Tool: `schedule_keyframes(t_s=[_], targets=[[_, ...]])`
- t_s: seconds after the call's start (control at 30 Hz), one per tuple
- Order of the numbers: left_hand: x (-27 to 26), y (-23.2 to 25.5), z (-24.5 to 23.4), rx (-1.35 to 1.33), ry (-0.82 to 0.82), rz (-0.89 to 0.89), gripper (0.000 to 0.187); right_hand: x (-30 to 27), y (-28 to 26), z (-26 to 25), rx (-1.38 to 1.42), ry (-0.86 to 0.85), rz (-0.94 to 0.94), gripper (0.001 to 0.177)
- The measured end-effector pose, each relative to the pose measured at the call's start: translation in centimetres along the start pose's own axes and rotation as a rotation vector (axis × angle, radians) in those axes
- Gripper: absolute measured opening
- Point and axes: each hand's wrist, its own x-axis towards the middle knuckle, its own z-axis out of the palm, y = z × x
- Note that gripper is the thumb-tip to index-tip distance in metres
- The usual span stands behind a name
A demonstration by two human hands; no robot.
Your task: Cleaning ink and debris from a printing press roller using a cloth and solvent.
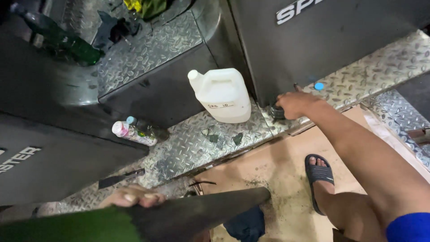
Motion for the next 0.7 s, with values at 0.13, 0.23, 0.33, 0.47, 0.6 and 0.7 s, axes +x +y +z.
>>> schedule_keyframes(t_s=[0.13,0.23,0.33,0.47,0.6,0.7], targets=[[-4.7,1.2,-1.4,0.306,-0.103,-0.223,0.049,0.5,-0.7,0.1,0.016,-0.066,0.062,0.037],[-0.2,1.5,2.8,0.304,-0.001,-0.089,0.033,1.8,-0.5,0.9,-0.09,-0.094,0.04,0.022],[0.6,0.1,4.7,0.427,0.42,0.077,0.022,2.0,-0.4,0.7,-0.082,-0.111,0.074,0.023],[6.2,-1.3,6.8,-0.163,0.465,-0.042,0.023,-1.5,-1.1,-3.2,0.174,-0.036,0.141,0.063],[11.6,-0.1,13.0,-0.376,0.926,0.2,0.037,-4.0,0.3,-3.0,0.415,0.25,0.093,0.071],[13.7,-2.0,13.9,0.071,1.026,0.41,0.091,-7.2,-0.6,-3.4,0.688,0.403,0.147,0.05]])
